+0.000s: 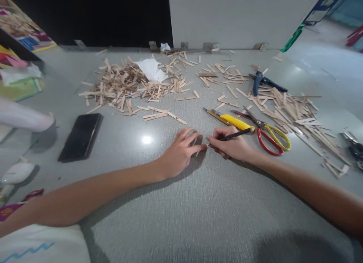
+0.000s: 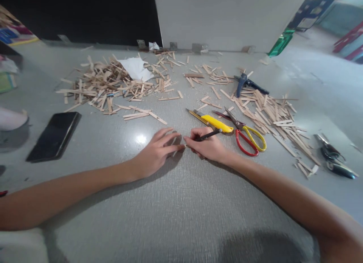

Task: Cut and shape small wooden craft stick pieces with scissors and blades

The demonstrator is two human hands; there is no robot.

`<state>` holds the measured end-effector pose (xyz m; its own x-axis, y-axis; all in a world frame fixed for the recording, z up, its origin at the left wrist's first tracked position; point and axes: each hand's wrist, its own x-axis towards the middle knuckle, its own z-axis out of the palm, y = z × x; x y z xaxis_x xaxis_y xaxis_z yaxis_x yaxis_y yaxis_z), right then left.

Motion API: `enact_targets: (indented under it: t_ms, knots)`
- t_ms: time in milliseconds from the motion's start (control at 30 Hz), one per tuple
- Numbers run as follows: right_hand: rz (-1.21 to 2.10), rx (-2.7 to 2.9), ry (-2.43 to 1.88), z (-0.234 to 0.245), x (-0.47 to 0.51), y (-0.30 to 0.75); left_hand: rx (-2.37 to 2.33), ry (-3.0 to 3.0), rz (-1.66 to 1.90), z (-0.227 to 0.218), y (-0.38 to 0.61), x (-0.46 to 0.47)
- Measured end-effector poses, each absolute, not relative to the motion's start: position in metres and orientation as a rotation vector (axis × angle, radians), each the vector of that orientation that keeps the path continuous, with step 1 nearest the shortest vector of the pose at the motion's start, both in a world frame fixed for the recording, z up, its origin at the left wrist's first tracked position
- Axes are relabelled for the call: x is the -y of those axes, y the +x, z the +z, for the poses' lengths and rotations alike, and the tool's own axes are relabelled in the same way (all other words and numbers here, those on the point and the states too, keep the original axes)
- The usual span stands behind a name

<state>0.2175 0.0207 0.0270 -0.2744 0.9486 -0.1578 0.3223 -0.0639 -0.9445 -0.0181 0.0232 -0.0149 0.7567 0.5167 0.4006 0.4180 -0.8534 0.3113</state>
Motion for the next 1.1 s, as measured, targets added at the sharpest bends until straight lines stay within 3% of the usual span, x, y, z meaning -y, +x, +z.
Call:
enact_targets:
  t_ms: [1100]
  knots:
    - [1.372, 1.627, -1.389, 0.0325, -0.0193, 0.2191, -0.743, 2.735, 0.715, -0.0146, -0.0166, -0.024]
